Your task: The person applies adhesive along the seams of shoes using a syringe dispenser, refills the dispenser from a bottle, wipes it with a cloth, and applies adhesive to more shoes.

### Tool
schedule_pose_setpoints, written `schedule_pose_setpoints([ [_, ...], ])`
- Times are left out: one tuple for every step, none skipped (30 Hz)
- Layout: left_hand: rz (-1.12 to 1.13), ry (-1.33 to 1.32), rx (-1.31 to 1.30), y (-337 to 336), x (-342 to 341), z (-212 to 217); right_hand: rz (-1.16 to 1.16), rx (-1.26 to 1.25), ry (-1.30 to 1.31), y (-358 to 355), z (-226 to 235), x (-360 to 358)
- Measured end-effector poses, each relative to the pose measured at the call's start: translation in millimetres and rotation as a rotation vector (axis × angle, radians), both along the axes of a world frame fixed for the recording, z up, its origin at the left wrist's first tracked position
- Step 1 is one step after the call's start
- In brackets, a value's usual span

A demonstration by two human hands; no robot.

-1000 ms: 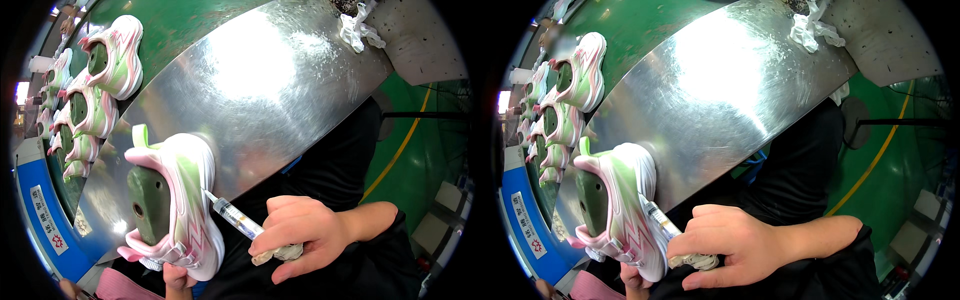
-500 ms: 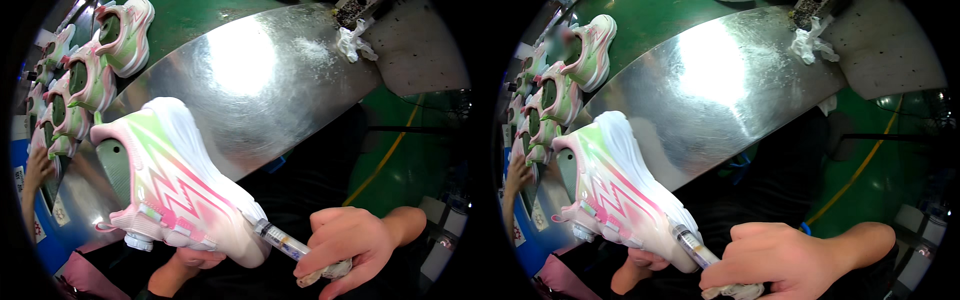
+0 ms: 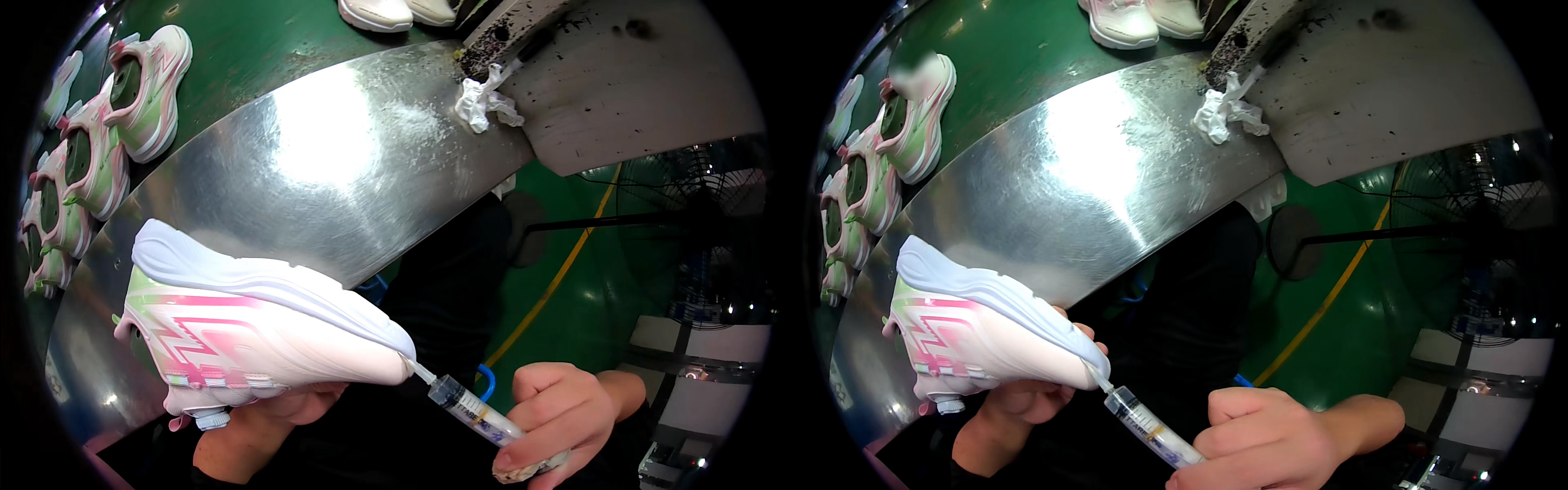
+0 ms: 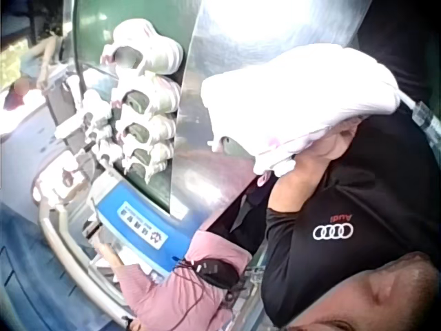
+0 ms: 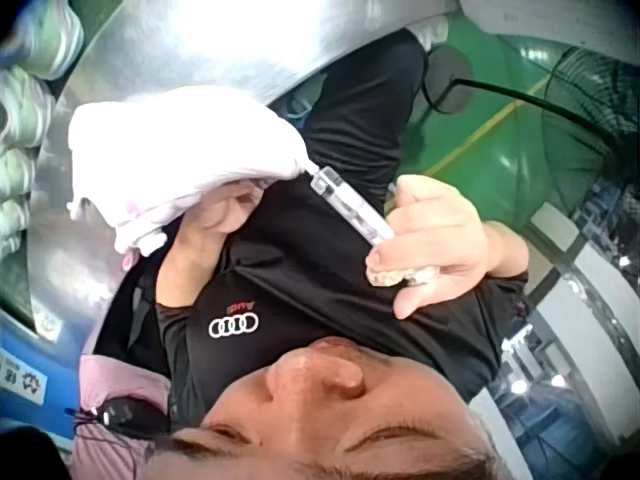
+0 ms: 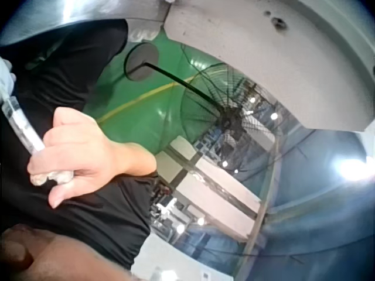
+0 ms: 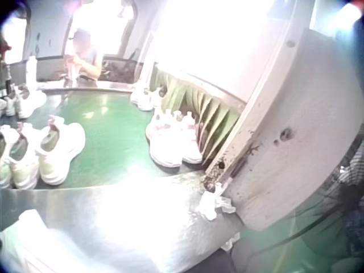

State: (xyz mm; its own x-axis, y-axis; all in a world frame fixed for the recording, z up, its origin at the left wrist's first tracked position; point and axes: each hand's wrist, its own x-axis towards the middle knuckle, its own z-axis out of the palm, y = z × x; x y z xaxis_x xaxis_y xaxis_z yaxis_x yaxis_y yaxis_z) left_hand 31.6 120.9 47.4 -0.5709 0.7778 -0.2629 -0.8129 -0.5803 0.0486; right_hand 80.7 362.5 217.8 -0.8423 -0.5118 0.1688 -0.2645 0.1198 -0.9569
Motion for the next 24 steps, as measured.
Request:
schedule_pose_setpoints([
  [-0.005,0.007,-0.008,4,-2,0,-0.037,0.004,0.037,-1,0,2],
  [-0.012,0.012,-0.007,7,-4,1,-0.044,0.034,0.069,-1,1,4],
  [-0.009,0.018,-0.014,10,-5,3,-0.044,0.038,0.073,0,1,5],
  [-0.002,-0.012,-0.012,12,-6,9,-0.048,0.069,0.115,-1,0,5],
  [0.004,-0.044,-0.011,14,-8,13,-0.052,0.099,0.157,-1,-1,6],
  [0.005,-0.042,-0.008,17,-9,16,-0.060,0.127,0.203,-2,-3,6],
  [0.058,-0.009,-0.029,21,-9,18,-0.059,0.129,0.204,-3,-4,5],
  [0.111,0.023,-0.049,24,-10,20,-0.060,0.190,0.256,-4,-4,5],
  [0.114,0.022,-0.047,25,-13,23,-0.061,0.250,0.307,-6,-5,4],
  [0.086,0.019,-0.048,26,-17,26,-0.070,0.303,0.351,-8,-5,2],
  [0.058,0.016,-0.048,27,-19,27,-0.069,0.307,0.350,-10,-7,1],
  [0.067,0.076,-0.038,26,-18,22,-0.082,0.370,0.415,-12,-9,1],
  [0.067,0.077,-0.036,27,-18,23,-0.093,0.433,0.478,-12,-10,1],
  [0.077,0.060,-0.036,28,-19,26,-0.078,0.504,0.494,-12,-9,1],
  [0.099,0.049,-0.046,27,-19,31,-0.162,0.563,0.532,-17,-21,7],
  [0.117,0.057,-0.019,29,-21,30,-0.194,0.582,0.593,-20,-27,6],
  [0.115,0.061,-0.011,30,-22,29,-0.226,0.601,0.655,-23,-31,5],
  [0.117,0.059,0.022,29,-22,27,-0.221,0.600,0.656,-24,-35,4],
  [0.120,0.057,0.055,28,-23,26,-0.228,0.626,0.698,-25,-38,2],
  [0.124,0.059,0.056,27,-23,24,-0.235,0.652,0.741,-26,-40,1],
  [0.105,0.056,0.069,25,-22,23,-0.231,0.651,0.747,-26,-41,1],
  [0.086,0.054,0.082,24,-21,22,-0.227,0.663,0.763,-27,-42,0],
  [0.091,0.061,0.084,24,-19,20,-0.223,0.676,0.780,-27,-42,1],
  [0.091,0.094,0.112,24,-18,16,-0.220,0.674,0.785,-26,-46,3],
])
